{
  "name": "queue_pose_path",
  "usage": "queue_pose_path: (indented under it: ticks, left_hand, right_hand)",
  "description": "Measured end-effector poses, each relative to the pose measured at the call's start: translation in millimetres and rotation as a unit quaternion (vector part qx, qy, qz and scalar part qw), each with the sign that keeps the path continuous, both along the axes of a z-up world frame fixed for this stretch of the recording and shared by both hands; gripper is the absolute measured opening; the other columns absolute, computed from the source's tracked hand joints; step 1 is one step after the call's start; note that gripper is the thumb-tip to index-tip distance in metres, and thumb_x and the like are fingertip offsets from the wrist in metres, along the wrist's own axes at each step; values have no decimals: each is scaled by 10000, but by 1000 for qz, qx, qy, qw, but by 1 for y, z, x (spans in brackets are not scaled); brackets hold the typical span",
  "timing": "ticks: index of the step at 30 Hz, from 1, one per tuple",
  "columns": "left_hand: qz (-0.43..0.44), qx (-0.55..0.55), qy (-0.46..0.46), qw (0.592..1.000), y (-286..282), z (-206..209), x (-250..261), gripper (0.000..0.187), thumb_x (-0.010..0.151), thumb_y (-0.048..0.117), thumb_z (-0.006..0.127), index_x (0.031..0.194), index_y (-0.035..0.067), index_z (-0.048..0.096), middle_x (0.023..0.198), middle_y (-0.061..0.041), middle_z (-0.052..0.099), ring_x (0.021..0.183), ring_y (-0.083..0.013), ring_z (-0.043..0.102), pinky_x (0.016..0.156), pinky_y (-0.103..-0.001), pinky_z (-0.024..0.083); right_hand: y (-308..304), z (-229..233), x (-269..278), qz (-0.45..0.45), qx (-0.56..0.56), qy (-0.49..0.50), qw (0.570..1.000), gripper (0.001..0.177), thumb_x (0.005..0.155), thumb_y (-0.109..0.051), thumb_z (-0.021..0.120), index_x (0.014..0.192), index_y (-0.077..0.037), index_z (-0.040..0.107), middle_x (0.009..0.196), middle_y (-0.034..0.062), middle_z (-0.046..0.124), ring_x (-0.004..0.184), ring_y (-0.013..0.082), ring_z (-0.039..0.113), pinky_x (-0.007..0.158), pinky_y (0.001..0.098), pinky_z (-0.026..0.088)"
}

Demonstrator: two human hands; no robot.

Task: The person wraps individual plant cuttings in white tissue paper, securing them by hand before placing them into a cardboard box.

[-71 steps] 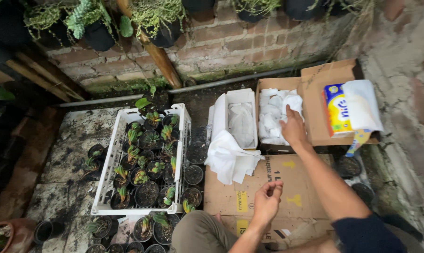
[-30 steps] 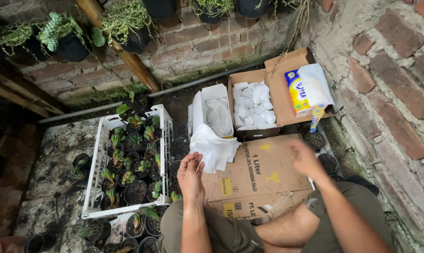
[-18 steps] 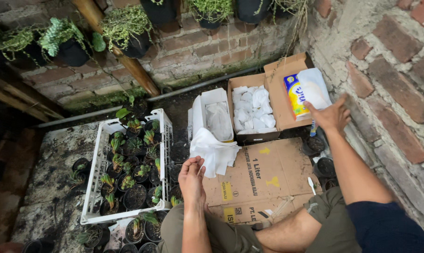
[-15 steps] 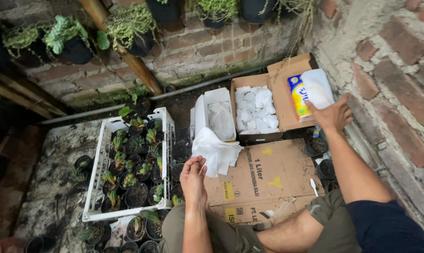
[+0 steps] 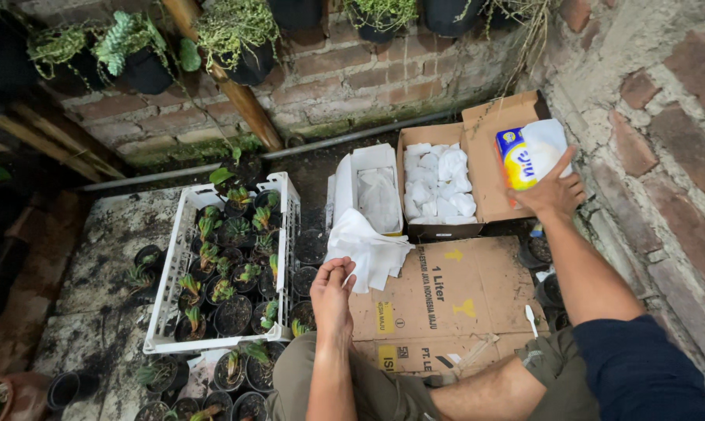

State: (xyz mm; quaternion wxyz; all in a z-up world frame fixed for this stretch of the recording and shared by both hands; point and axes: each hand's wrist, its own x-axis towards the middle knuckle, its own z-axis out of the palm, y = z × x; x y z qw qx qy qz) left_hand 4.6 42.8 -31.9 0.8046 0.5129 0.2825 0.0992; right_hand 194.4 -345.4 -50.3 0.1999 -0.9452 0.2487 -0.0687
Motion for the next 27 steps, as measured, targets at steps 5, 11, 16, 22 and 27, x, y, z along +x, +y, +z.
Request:
queue_pose_path:
  ticks: [5, 11, 16, 22, 27]
  left_hand:
    - [5, -27, 4, 1000, 5, -9, 5, 131, 970, 33, 539, 1008, 68, 658, 1061, -86, 706, 995, -184, 698, 868, -310, 544]
    - [4, -54, 13, 998, 3, -12, 6, 104, 987, 60, 564, 997, 82, 665, 1091, -105, 730, 1023, -193, 714, 883, -314, 536]
    - [-4, 11, 1, 1000, -2, -6, 4, 178, 962, 7, 509, 1041, 60, 659, 1033, -77, 690, 978, -181, 687, 862, -317, 553]
    - [-7, 5, 0, 1000, -1, 2, 0, 170, 960, 3, 515, 1033, 55, 660, 1023, -74, 691, 976, -182, 689, 860, -313, 555]
    - [-7, 23, -1, 1000, -1, 5, 0, 171, 961, 9, 513, 1030, 53, 663, 1029, -64, 677, 973, -165, 675, 846, -283, 547]
  right_hand:
    - [0, 15, 11, -49, 34, 23, 998, 1487, 646, -586, 894, 1576, -235, -212, 1386, 341, 375, 1296, 506, 352, 1086, 562, 278]
    - [0, 9, 6, -49, 8, 5, 999, 1428, 642, -574, 879, 1598, -220, -122, 1387, 328, 388, 1286, 475, 373, 1113, 567, 236]
    - [17, -11, -5, 33, -151, -95, 983, 1257, 746, -502, 808, 1641, -99, 24, 1292, 338, 476, 1224, 511, 398, 1054, 620, 208]
    - [1, -21, 19, -2, -63, -51, 997, 1391, 685, -555, 869, 1617, -130, -72, 1245, 367, 487, 1190, 569, 460, 1019, 614, 265]
    - [-23, -20, 27, 35, 157, -52, 986, 1478, 567, -520, 922, 1603, -265, -101, 1466, 359, 343, 1322, 586, 416, 1089, 658, 289]
